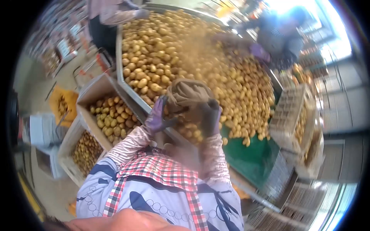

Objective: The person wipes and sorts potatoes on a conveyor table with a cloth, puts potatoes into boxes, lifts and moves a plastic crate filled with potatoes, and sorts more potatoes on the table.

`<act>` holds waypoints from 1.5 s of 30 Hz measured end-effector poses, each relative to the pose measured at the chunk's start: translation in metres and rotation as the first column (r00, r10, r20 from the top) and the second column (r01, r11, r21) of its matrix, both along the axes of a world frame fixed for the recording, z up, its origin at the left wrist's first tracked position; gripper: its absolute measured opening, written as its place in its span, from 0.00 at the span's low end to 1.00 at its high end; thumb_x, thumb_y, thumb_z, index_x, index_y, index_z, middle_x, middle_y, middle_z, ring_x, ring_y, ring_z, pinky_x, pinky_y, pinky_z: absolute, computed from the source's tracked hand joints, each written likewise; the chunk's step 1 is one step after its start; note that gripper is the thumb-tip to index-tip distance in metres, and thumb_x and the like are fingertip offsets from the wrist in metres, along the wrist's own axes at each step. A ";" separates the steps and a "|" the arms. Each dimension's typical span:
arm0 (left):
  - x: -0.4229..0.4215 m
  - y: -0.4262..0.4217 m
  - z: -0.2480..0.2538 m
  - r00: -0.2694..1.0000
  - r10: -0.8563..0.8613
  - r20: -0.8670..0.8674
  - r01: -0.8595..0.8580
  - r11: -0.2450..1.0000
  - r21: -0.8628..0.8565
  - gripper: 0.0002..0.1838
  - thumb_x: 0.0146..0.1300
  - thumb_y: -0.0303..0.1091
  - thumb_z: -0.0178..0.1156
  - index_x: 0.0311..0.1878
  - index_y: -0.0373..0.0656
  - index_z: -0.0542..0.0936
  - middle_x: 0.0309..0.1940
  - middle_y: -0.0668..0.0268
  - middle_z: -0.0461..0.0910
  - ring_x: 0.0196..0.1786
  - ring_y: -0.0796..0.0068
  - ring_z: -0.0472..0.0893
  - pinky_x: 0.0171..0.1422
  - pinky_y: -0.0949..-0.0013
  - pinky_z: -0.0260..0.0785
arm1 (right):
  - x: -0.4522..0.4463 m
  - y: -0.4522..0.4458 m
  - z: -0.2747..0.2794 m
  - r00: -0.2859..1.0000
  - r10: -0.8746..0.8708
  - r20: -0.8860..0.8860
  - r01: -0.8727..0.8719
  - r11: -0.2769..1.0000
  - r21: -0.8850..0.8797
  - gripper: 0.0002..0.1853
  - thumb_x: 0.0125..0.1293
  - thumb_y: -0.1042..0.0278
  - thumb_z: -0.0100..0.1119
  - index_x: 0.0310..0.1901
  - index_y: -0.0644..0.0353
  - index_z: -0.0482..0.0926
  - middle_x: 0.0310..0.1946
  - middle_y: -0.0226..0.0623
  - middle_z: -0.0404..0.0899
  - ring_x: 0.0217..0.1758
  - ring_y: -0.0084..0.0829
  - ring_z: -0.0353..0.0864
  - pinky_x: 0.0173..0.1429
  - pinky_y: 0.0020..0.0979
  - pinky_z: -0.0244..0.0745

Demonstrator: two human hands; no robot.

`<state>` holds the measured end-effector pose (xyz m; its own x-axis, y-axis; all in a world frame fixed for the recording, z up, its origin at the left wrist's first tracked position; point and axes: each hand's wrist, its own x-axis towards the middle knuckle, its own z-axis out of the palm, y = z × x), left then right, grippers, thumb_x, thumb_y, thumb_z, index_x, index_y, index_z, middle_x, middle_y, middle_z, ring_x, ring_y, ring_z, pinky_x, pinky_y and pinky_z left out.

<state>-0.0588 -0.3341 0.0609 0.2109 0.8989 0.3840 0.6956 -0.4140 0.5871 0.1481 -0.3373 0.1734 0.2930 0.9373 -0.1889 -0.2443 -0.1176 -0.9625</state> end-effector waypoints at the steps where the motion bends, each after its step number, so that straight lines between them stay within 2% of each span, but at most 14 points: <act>1: 0.081 0.019 -0.015 0.982 -0.042 0.182 0.052 0.997 -0.052 0.41 0.55 0.52 0.65 0.67 0.40 0.64 0.59 0.48 0.70 0.63 0.51 0.70 0.69 0.57 0.62 | 0.060 0.021 -0.006 0.997 0.048 -0.063 -0.045 0.998 0.052 0.08 0.54 0.78 0.60 0.38 0.63 0.78 0.34 0.32 0.80 0.36 0.25 0.80 0.43 0.27 0.77; 5: 0.131 0.045 0.063 0.603 -0.117 0.789 0.467 0.854 -0.230 0.34 0.56 0.48 0.62 0.64 0.40 0.68 0.54 0.51 0.73 0.56 0.53 0.74 0.64 0.57 0.66 | 0.031 0.022 0.044 0.998 0.054 0.043 -0.063 0.972 0.226 0.13 0.51 0.73 0.65 0.39 0.65 0.78 0.30 0.30 0.77 0.32 0.21 0.75 0.35 0.24 0.72; 10: 0.148 0.092 0.115 0.857 -0.365 0.364 0.307 0.929 0.208 0.18 0.65 0.41 0.47 0.53 0.41 0.74 0.51 0.60 0.75 0.54 0.64 0.75 0.60 0.58 0.66 | 0.041 0.049 0.091 0.976 0.219 -0.018 -0.178 0.837 0.517 0.11 0.49 0.74 0.68 0.36 0.61 0.78 0.25 0.26 0.73 0.29 0.17 0.72 0.30 0.20 0.66; 12: 0.105 0.146 0.076 -0.261 0.010 0.965 0.794 0.572 0.208 0.28 0.74 0.50 0.39 0.66 0.37 0.67 0.66 0.58 0.66 0.66 0.65 0.68 0.75 0.61 0.57 | 0.043 0.036 0.113 0.992 0.123 -0.014 -0.094 0.822 0.562 0.09 0.55 0.72 0.67 0.36 0.62 0.78 0.26 0.28 0.74 0.30 0.18 0.73 0.31 0.20 0.68; 13: 0.079 0.200 0.077 -0.147 -0.177 0.973 0.714 0.662 0.229 0.26 0.73 0.47 0.45 0.64 0.37 0.69 0.61 0.58 0.72 0.62 0.65 0.73 0.70 0.62 0.63 | 0.054 0.032 0.110 0.997 0.079 -0.010 -0.059 0.821 0.568 0.09 0.57 0.71 0.67 0.36 0.63 0.77 0.27 0.29 0.75 0.31 0.19 0.74 0.32 0.21 0.70; 14: 0.050 0.236 0.066 0.416 -0.166 0.894 0.432 0.901 -0.034 0.21 0.70 0.39 0.53 0.60 0.36 0.73 0.55 0.59 0.77 0.55 0.65 0.78 0.64 0.65 0.69 | 0.063 0.032 0.106 0.999 0.046 -0.008 -0.033 0.819 0.573 0.09 0.59 0.70 0.66 0.37 0.64 0.77 0.28 0.29 0.75 0.32 0.19 0.74 0.34 0.21 0.71; 19: -0.002 0.220 0.129 0.950 -0.292 0.108 0.211 0.858 0.468 0.13 0.69 0.27 0.52 0.55 0.36 0.76 0.50 0.60 0.79 0.49 0.69 0.80 0.55 0.67 0.74 | 0.157 0.001 0.002 0.954 -0.197 0.227 0.109 0.931 0.348 0.11 0.66 0.64 0.61 0.41 0.63 0.77 0.31 0.29 0.78 0.34 0.18 0.73 0.38 0.24 0.71; 23: -0.025 0.200 -0.004 0.891 -0.173 -0.419 0.319 0.895 0.311 0.36 0.52 0.49 0.69 0.60 0.39 0.70 0.49 0.48 0.75 0.54 0.47 0.75 0.60 0.54 0.68 | 0.212 -0.111 -0.107 0.629 -0.106 0.770 0.323 0.937 -0.135 0.24 0.60 0.54 0.62 0.51 0.63 0.74 0.41 0.47 0.79 0.43 0.40 0.80 0.49 0.39 0.74; 24: -0.043 0.208 -0.054 0.850 -0.318 -0.420 0.254 0.946 -0.203 0.36 0.53 0.49 0.67 0.62 0.41 0.68 0.53 0.46 0.72 0.55 0.43 0.74 0.60 0.50 0.67 | 0.218 -0.141 -0.134 0.492 0.001 0.870 0.407 0.884 -0.231 0.26 0.59 0.51 0.63 0.53 0.62 0.74 0.42 0.49 0.79 0.45 0.46 0.80 0.51 0.43 0.74; 27: 0.020 0.128 -0.020 0.657 -0.160 -0.737 -0.009 0.976 -0.220 0.39 0.53 0.53 0.66 0.63 0.41 0.67 0.57 0.42 0.67 0.54 0.39 0.74 0.58 0.48 0.68 | 0.209 -0.194 -0.159 0.243 0.352 0.904 0.436 0.793 -0.426 0.32 0.57 0.43 0.61 0.56 0.58 0.71 0.43 0.48 0.78 0.47 0.51 0.78 0.53 0.46 0.73; 34: -0.004 0.144 -0.053 0.789 -0.099 -0.607 -0.024 0.981 -0.190 0.41 0.53 0.53 0.65 0.66 0.38 0.66 0.64 0.38 0.62 0.61 0.38 0.70 0.65 0.52 0.65 | 0.140 -0.103 -0.146 0.804 0.177 0.568 0.069 0.921 -0.384 0.33 0.64 0.45 0.54 0.65 0.56 0.64 0.62 0.55 0.66 0.60 0.53 0.72 0.61 0.47 0.68; 36: -0.020 0.157 -0.066 0.716 -0.152 -0.681 0.047 0.984 -0.171 0.38 0.54 0.51 0.64 0.64 0.37 0.68 0.62 0.39 0.66 0.62 0.40 0.69 0.67 0.53 0.63 | 0.128 -0.089 -0.164 0.701 0.304 0.645 -0.124 0.943 -0.309 0.33 0.62 0.46 0.56 0.64 0.56 0.65 0.63 0.52 0.65 0.60 0.52 0.72 0.63 0.48 0.66; 42: 0.086 0.057 -0.016 0.890 -0.366 -0.273 0.378 0.926 -0.012 0.26 0.64 0.44 0.58 0.59 0.35 0.74 0.53 0.45 0.76 0.57 0.46 0.74 0.61 0.53 0.66 | 0.227 -0.180 -0.110 0.416 0.183 0.891 0.545 0.734 -0.405 0.32 0.60 0.49 0.56 0.63 0.57 0.67 0.65 0.50 0.62 0.65 0.50 0.64 0.63 0.58 0.61; 45: 0.198 -0.006 0.009 0.756 -0.649 0.081 0.652 0.738 -0.176 0.23 0.67 0.41 0.57 0.58 0.34 0.74 0.52 0.46 0.77 0.54 0.48 0.76 0.59 0.56 0.68 | 0.243 -0.220 -0.080 0.823 0.091 0.560 0.125 0.934 -0.335 0.26 0.64 0.53 0.55 0.60 0.56 0.70 0.53 0.52 0.75 0.54 0.42 0.78 0.56 0.41 0.73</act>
<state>0.1394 -0.3404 0.0701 0.7664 0.5978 0.2354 0.2883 -0.6474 0.7055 0.3910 -0.5568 0.0935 0.4625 0.8368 -0.2928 0.3170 -0.4646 -0.8269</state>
